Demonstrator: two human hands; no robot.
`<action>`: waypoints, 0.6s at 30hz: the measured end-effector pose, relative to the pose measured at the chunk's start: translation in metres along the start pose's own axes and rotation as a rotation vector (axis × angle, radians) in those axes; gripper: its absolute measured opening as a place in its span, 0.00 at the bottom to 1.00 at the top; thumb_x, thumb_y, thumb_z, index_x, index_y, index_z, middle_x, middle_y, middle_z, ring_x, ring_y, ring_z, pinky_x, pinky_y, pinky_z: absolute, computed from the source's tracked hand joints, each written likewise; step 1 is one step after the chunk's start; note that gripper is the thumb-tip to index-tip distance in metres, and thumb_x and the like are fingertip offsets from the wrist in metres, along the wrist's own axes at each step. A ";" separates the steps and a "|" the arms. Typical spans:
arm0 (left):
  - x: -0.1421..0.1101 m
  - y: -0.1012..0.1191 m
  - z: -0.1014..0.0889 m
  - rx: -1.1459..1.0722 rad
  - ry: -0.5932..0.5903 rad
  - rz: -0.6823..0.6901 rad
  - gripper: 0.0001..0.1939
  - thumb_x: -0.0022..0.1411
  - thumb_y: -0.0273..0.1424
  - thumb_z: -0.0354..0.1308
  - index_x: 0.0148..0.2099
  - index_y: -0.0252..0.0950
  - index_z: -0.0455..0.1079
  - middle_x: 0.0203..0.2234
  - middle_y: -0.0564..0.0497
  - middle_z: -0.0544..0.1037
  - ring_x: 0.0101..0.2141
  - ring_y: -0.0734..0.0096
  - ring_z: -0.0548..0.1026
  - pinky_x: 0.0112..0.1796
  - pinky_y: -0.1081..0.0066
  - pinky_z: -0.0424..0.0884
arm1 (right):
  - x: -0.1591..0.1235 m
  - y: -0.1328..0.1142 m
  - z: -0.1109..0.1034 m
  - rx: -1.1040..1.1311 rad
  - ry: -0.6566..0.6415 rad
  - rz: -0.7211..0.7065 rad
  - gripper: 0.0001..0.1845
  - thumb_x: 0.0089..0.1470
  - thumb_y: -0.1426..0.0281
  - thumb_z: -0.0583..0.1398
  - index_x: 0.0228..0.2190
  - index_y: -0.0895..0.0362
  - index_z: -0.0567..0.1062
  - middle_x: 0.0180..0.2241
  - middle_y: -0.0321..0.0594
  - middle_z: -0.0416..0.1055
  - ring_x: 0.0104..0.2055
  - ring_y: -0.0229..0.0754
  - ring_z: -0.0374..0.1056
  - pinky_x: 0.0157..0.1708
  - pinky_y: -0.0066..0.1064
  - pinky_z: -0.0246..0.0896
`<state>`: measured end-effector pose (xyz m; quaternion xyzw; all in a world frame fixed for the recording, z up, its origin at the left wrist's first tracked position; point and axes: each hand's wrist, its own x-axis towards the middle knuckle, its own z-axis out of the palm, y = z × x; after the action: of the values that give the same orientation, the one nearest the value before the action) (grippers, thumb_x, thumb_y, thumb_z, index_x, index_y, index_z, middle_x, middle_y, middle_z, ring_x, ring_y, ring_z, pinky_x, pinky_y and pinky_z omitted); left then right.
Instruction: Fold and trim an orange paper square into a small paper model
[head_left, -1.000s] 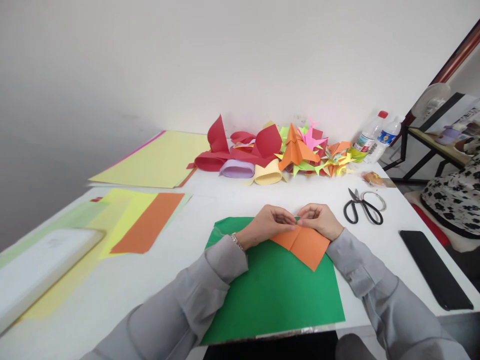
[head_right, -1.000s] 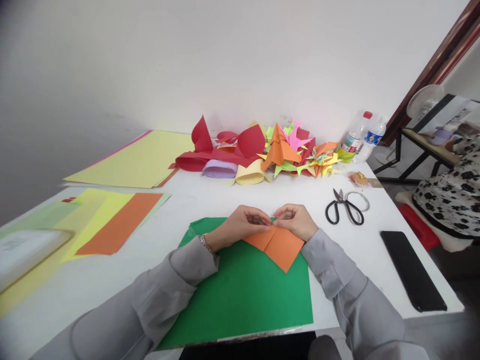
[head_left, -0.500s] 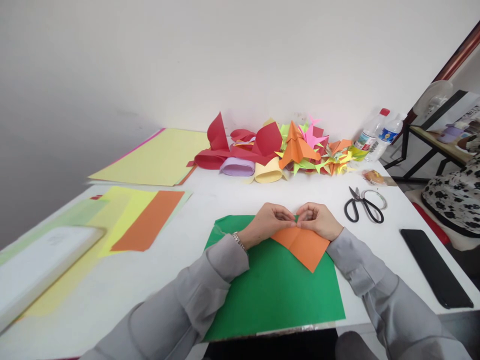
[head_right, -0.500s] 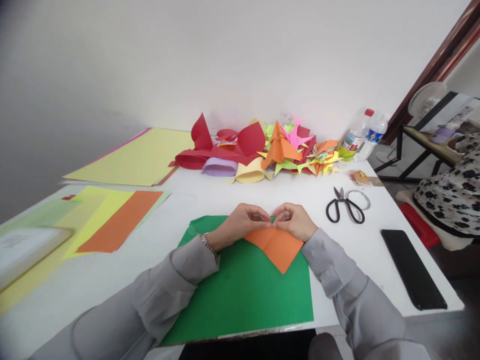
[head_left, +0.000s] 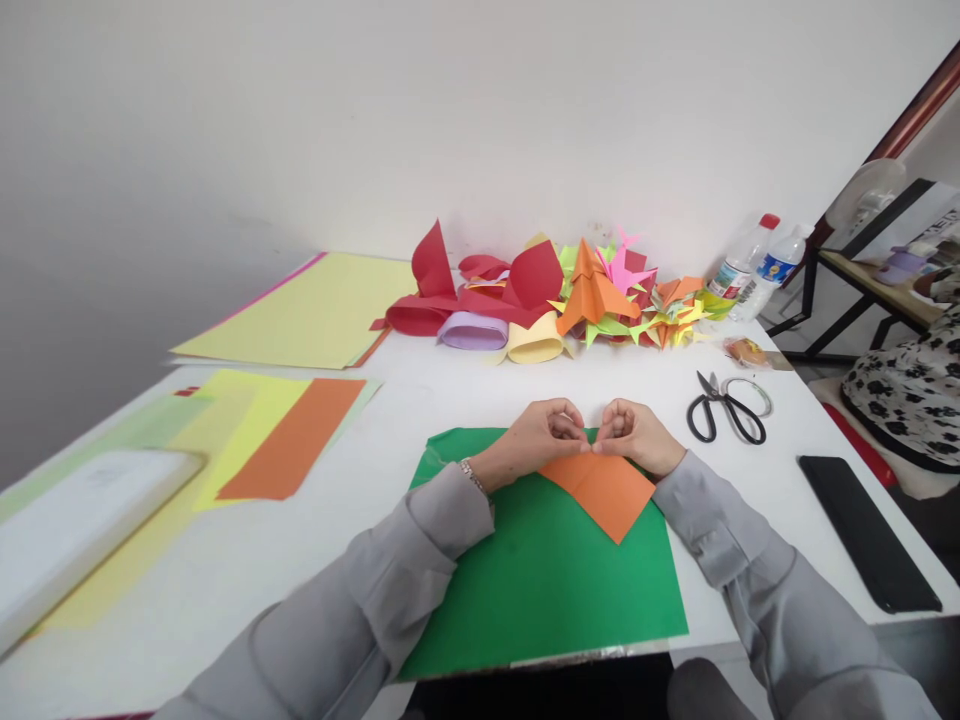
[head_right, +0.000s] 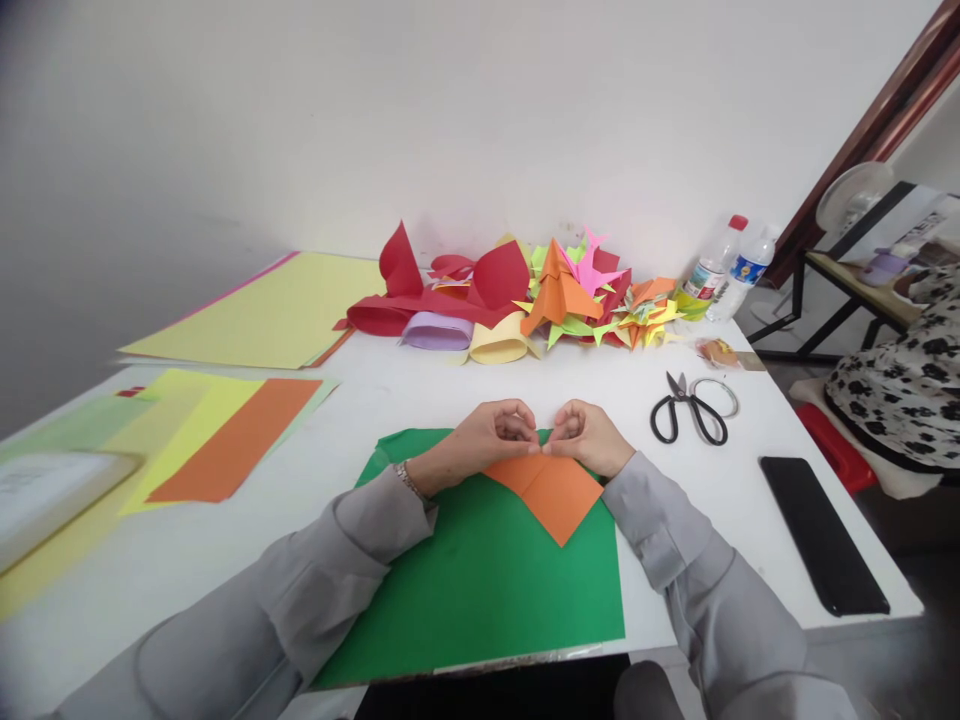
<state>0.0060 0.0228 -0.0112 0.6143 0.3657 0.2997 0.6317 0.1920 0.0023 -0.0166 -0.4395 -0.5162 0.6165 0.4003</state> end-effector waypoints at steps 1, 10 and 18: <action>0.000 0.000 0.000 0.009 -0.001 -0.004 0.14 0.42 0.28 0.66 0.31 0.34 0.65 0.22 0.51 0.79 0.27 0.68 0.77 0.30 0.71 0.66 | 0.000 0.000 0.000 -0.001 0.004 0.003 0.23 0.27 0.74 0.72 0.24 0.57 0.65 0.18 0.29 0.73 0.19 0.33 0.67 0.23 0.25 0.59; 0.000 0.001 -0.002 -0.006 0.025 0.005 0.14 0.42 0.28 0.67 0.31 0.34 0.67 0.23 0.50 0.79 0.28 0.68 0.77 0.34 0.69 0.68 | 0.001 0.001 -0.002 0.059 0.076 0.004 0.24 0.24 0.73 0.73 0.24 0.56 0.65 0.16 0.28 0.72 0.17 0.32 0.66 0.22 0.25 0.58; 0.001 -0.003 0.000 -0.039 0.054 0.048 0.14 0.41 0.30 0.69 0.30 0.33 0.68 0.24 0.51 0.78 0.28 0.72 0.76 0.34 0.70 0.69 | 0.001 0.002 -0.001 0.047 0.070 -0.032 0.21 0.29 0.70 0.72 0.26 0.57 0.69 0.22 0.32 0.76 0.24 0.35 0.70 0.29 0.28 0.62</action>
<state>0.0064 0.0235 -0.0147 0.6020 0.3620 0.3385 0.6261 0.1925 0.0029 -0.0189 -0.4431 -0.4943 0.6062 0.4381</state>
